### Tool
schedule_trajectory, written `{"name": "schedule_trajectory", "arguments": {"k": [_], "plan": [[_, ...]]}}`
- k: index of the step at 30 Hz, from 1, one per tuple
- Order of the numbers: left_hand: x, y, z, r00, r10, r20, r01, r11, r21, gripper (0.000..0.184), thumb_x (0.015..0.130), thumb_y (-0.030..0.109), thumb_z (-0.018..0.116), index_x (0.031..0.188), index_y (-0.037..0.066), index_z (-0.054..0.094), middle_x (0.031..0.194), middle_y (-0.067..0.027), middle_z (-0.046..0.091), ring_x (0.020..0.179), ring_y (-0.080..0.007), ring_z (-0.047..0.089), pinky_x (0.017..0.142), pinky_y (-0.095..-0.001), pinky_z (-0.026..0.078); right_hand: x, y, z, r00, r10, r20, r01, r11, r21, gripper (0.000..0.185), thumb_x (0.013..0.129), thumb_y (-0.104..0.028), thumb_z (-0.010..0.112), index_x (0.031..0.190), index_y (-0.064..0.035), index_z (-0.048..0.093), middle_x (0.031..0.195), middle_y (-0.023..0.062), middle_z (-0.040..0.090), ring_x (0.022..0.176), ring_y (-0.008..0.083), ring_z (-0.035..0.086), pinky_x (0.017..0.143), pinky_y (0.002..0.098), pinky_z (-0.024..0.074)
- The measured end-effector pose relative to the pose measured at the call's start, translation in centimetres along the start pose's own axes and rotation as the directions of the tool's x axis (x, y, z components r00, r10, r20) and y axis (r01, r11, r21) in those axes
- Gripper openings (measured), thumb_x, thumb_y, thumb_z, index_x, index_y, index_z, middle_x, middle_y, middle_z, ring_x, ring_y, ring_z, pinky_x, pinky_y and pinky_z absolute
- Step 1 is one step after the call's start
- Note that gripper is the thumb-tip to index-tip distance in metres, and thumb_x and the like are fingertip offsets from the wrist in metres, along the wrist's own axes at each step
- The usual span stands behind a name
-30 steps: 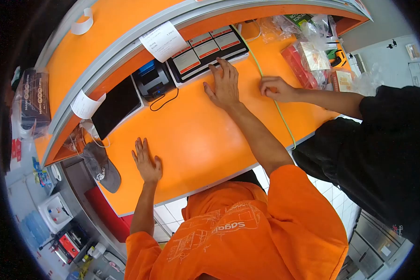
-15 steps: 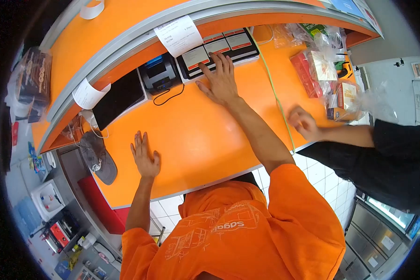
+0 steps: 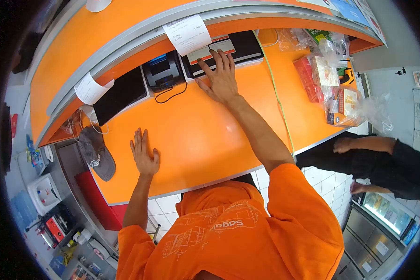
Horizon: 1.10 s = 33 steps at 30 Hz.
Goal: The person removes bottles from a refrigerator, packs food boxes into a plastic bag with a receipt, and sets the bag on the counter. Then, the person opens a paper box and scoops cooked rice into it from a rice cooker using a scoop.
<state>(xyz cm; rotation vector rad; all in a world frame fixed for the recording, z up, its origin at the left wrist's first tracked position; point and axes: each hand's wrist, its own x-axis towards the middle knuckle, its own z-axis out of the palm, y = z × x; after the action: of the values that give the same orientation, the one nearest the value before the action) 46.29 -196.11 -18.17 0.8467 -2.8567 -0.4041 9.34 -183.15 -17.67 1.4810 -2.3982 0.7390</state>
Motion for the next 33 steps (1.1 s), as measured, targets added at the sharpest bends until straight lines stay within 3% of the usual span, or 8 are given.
{"name": "schedule_trajectory", "arguments": {"k": [5,8,11,16,19,26,33], "plan": [[0.1,-0.2,0.2,1.0,0.003,-0.007,-0.003,1.0,0.011,0.069,0.086,0.028,0.051,0.15,0.003,0.04,0.161,-0.0205,0.03,0.15,-0.0365,0.025,0.121,-0.0567,0.011,0.6,-0.3,-0.1,1.0,-0.003,0.016,0.004,0.999,-0.054,0.057,0.089,-0.046,0.065,0.136,-0.016,0.056,0.144,0.0228,0.038,0.141,0.0442,0.025,0.116,0.0609,0.0162],[0.0,0.0,0.2,1.0,0.002,-0.008,-0.002,1.0,0.008,0.069,0.086,0.028,0.051,0.149,0.003,0.041,0.16,-0.0205,0.031,0.15,-0.0365,0.026,0.121,-0.0568,0.011,0.6,-0.7,-0.6,1.0,0.0,-0.027,-0.001,0.999,-0.04,0.057,0.088,-0.043,0.067,0.133,-0.0103,0.055,0.142,0.0222,0.04,0.138,0.0432,0.029,0.113,0.0591,0.0212],[0.0,-0.1,0.1,1.0,0.008,-0.015,-0.008,1.0,0.007,0.068,0.086,0.027,0.052,0.149,0.003,0.041,0.16,-0.0204,0.031,0.15,-0.0366,0.026,0.121,-0.0567,0.012,-1.2,-0.8,-0.5,0.987,0.072,-0.146,-0.044,0.982,0.185,0.055,0.086,-0.035,0.068,0.129,-0.0042,0.054,0.139,0.0212,0.044,0.131,0.0418,0.037,0.108,0.0561,0.0266],[0.1,0.1,-0.1,1.0,-0.003,-0.015,0.003,1.0,-0.004,0.068,0.086,0.026,0.052,0.149,0.003,0.041,0.16,-0.0205,0.031,0.15,-0.0368,0.026,0.121,-0.0563,0.012,-9.4,-5.0,0.0,0.986,0.155,-0.06,-0.127,0.936,0.328,0.044,0.086,-0.025,0.067,0.121,-0.0014,0.055,0.129,0.0178,0.05,0.12,0.0397,0.045,0.102,0.0506,0.0349],[0.0,0.0,0.0,1.0,-0.008,-0.011,0.008,1.0,0.005,0.068,0.085,0.024,0.053,0.149,0.004,0.042,0.16,-0.0204,0.031,0.15,-0.0367,0.026,0.122,-0.0561,0.011,-11.0,-6.4,-1.0,0.981,0.099,0.167,-0.145,0.945,0.292,0.038,0.086,-0.021,0.066,0.117,-0.0014,0.056,0.128,0.0165,0.051,0.12,0.0376,0.045,0.1,0.0472,0.0379],[-0.2,0.1,-0.2,1.0,-0.002,-0.007,0.003,1.0,0.01,0.071,0.085,0.024,0.053,0.151,0.004,0.038,0.161,-0.0196,0.028,0.15,-0.0362,0.024,0.122,-0.0561,0.01,-10.1,-6.7,-0.9,0.968,0.189,0.163,-0.226,0.942,0.248,0.033,0.082,-0.011,0.065,0.113,-0.0025,0.057,0.121,0.0124,0.053,0.113,0.0323,0.049,0.096,0.0454,0.0392],[-0.6,-0.5,-0.3,0.998,-0.009,0.055,0.008,1.0,0.016,0.075,0.085,0.025,0.052,0.154,0.005,0.031,0.163,-0.0194,0.022,0.152,-0.0345,0.017,0.122,-0.0579,0.007,-10.1,-7.7,-0.8,0.964,0.257,0.066,-0.265,0.928,0.26,0.028,0.08,-0.007,0.064,0.107,-0.0025,0.06,0.12,0.014,0.056,0.112,0.0346,0.051,0.096,0.0451,0.0421]]}}
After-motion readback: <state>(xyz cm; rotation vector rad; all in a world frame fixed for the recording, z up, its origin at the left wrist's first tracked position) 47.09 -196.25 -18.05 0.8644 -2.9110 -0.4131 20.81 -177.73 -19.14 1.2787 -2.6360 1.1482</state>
